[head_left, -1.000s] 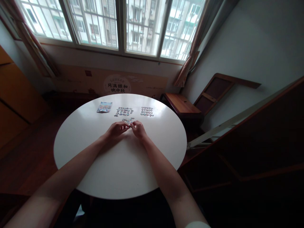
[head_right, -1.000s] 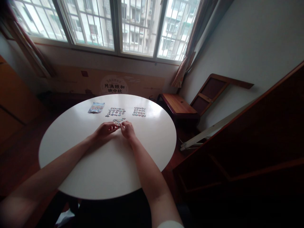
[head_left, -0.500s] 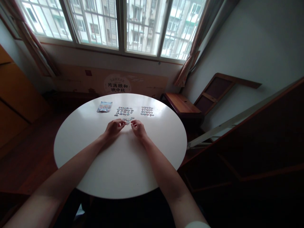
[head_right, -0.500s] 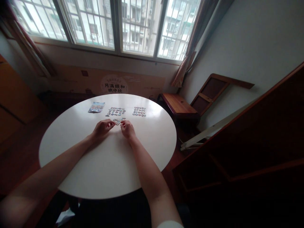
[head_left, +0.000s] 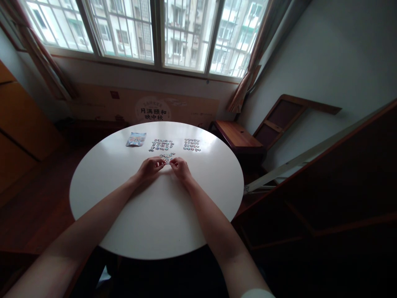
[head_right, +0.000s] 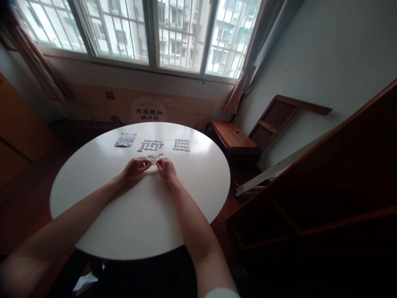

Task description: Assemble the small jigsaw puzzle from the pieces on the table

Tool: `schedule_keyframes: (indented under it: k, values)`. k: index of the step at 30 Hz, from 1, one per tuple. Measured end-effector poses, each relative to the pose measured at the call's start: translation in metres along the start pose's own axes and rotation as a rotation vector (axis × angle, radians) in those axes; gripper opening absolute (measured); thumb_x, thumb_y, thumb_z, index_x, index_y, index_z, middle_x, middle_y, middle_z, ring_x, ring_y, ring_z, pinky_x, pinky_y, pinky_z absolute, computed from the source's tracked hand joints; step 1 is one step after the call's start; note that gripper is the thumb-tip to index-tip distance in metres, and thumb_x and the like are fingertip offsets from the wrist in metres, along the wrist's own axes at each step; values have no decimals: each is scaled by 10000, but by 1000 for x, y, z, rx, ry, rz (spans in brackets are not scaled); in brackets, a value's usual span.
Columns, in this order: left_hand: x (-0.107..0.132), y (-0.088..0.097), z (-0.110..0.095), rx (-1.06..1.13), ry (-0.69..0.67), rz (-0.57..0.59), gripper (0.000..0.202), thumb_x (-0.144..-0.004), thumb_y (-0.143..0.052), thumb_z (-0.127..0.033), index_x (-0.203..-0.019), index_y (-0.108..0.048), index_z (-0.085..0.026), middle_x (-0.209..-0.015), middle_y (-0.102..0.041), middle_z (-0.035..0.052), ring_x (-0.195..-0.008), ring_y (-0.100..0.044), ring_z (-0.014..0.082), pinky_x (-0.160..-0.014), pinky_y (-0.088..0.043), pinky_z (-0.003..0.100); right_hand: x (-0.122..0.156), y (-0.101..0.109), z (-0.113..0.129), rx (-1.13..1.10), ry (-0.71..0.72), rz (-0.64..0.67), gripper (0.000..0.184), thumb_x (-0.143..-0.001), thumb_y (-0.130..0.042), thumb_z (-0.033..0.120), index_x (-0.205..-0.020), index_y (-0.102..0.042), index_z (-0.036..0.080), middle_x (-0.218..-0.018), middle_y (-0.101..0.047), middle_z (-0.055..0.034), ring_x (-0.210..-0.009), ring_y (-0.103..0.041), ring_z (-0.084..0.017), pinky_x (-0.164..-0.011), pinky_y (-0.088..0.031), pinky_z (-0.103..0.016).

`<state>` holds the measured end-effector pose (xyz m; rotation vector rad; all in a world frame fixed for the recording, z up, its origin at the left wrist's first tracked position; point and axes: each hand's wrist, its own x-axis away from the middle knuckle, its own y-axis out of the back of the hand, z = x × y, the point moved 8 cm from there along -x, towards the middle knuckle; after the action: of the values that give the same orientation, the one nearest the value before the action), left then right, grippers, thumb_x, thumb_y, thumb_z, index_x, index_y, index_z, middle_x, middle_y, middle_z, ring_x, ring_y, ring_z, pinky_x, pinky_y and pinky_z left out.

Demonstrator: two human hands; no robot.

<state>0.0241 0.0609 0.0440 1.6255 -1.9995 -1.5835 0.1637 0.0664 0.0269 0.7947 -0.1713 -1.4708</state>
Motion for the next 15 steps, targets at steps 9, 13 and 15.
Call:
schedule_keyframes:
  k: [9,13,15]
  values:
    - [0,3,-1,23,44,-23,248,-847,-534,-372,-858,-689,-178,-699,-648,15,-578,-566,122,-564,-426,219,0,1,0,21,-13,-2,106,-836,-571,190,-830,-676,177,-871,-652,-38,-775,-614,-139,-780,-483,-272]
    - [-1,1,0,35,34,-10,224,-846,-538,-349,-842,-683,-178,-701,-648,14,-572,-567,121,-564,-426,221,-1,-1,-1,25,-20,7,106,-838,-570,192,-840,-676,179,-882,-651,-38,-764,-617,-135,-772,-488,-270]
    - [-1,1,1,32,35,-15,223,-845,-542,-351,-840,-682,-177,-688,-644,13,-568,-565,121,-561,-423,222,-1,0,-1,14,-19,1,108,-839,-570,195,-857,-676,177,-896,-650,-41,-753,-618,-130,-768,-491,-266]
